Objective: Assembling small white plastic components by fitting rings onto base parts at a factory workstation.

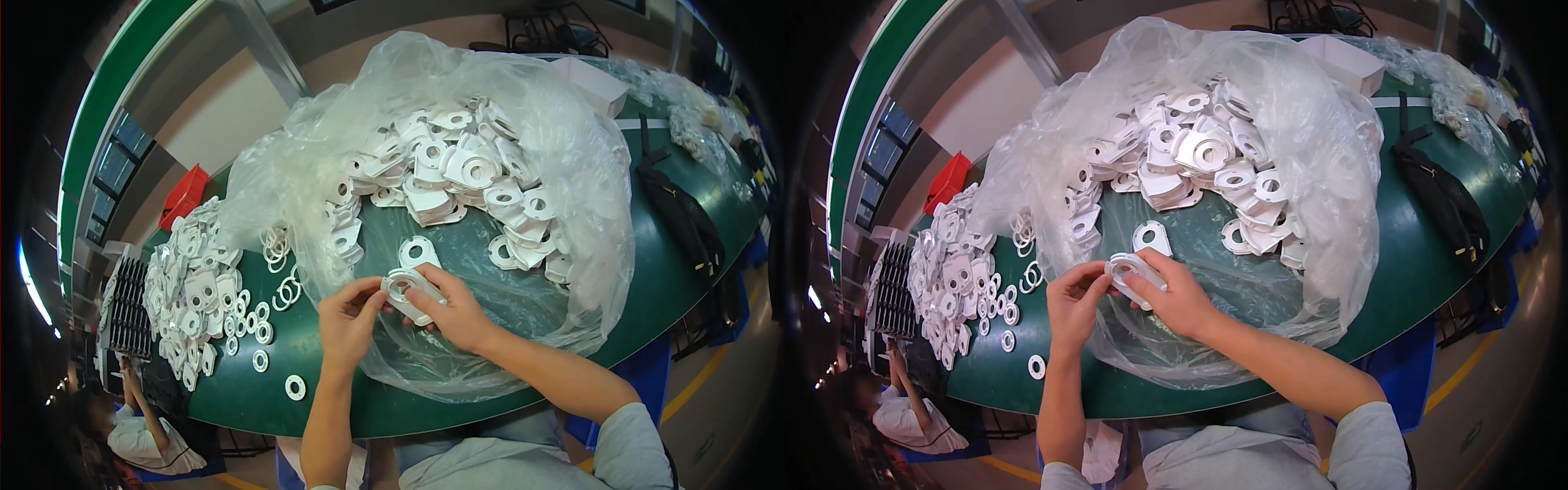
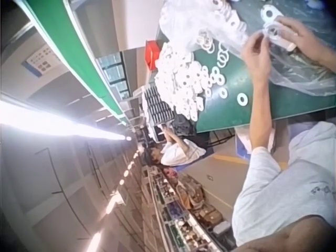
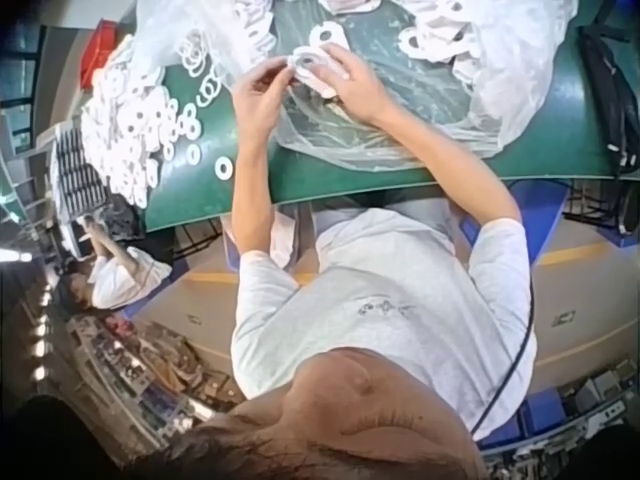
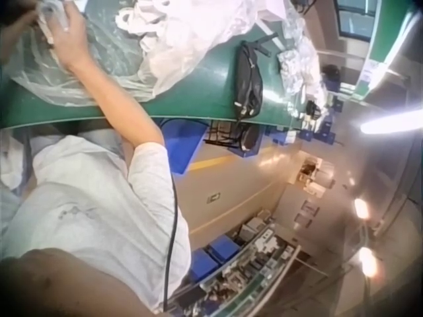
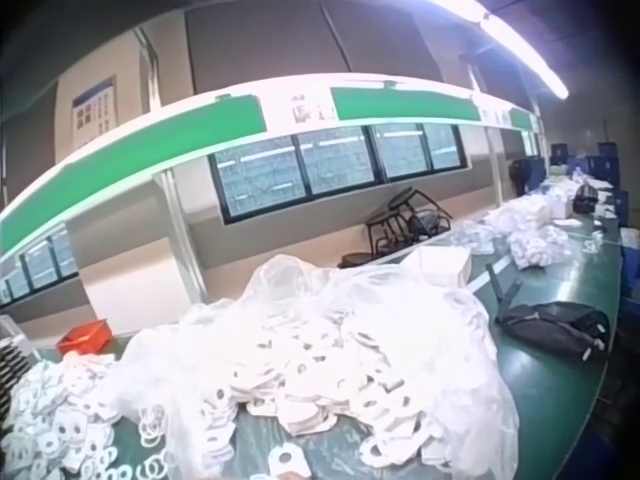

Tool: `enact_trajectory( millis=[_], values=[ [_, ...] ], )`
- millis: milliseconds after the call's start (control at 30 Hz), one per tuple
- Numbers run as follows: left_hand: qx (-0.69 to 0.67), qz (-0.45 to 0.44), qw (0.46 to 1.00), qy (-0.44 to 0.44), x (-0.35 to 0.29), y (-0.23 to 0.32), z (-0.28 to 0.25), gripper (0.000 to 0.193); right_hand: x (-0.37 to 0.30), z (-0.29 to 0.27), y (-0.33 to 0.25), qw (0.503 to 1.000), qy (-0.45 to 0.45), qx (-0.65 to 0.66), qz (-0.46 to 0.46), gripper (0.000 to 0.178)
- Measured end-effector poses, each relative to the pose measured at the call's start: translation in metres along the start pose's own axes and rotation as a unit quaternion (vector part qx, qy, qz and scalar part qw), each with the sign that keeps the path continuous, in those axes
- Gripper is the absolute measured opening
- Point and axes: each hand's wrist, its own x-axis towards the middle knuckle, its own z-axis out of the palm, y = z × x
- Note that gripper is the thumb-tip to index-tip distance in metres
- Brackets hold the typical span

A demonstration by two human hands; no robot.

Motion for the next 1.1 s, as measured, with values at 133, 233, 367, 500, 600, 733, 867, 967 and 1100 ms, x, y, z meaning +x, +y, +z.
enact_trajectory(
  millis=[133,233,367,500,600,733,867,967,1100],
  values=[
    [0.072,0.025,0.997,-0.022,0.0,0.009,0.004,0.023,0.005,-0.006,0.012,1.0,0.023,-0.017,-0.012,0.021],
    [0.12,0.088,0.989,-0.02,0.001,0.011,0.002,0.025,0.004,-0.004,0.007,0.995,0.019,-0.089,-0.041,0.024],
    [0.167,0.126,0.977,-0.042,0.002,0.014,-0.003,0.021,0.003,-0.004,0.005,0.992,-0.006,-0.114,-0.047,0.024],
    [0.184,0.134,0.973,-0.039,0.001,0.017,-0.003,0.018,0.004,-0.006,0.004,0.992,-0.016,-0.117,-0.039,0.024],
    [0.186,0.138,0.972,-0.041,0.001,0.016,-0.004,0.018,0.003,-0.006,0.004,0.994,-0.026,-0.103,-0.034,0.024],
    [0.206,0.15,0.966,-0.037,0.001,0.014,-0.004,0.017,0.002,-0.005,0.003,0.998,-0.031,-0.061,-0.013,0.024],
    [0.254,0.185,0.949,-0.021,-0.002,0.011,0.001,0.015,0.001,-0.003,0.004,0.999,0.005,-0.033,0.036,0.026],
    [0.275,0.214,0.937,-0.016,-0.003,0.015,0.007,0.012,0.005,-0.004,0.013,0.988,0.052,-0.124,-0.077,0.029],
    [0.226,0.14,0.964,-0.015,-0.006,0.013,0.008,0.012,0.004,-0.004,0.01,0.988,0.071,-0.124,-0.067,0.03]
  ],
)
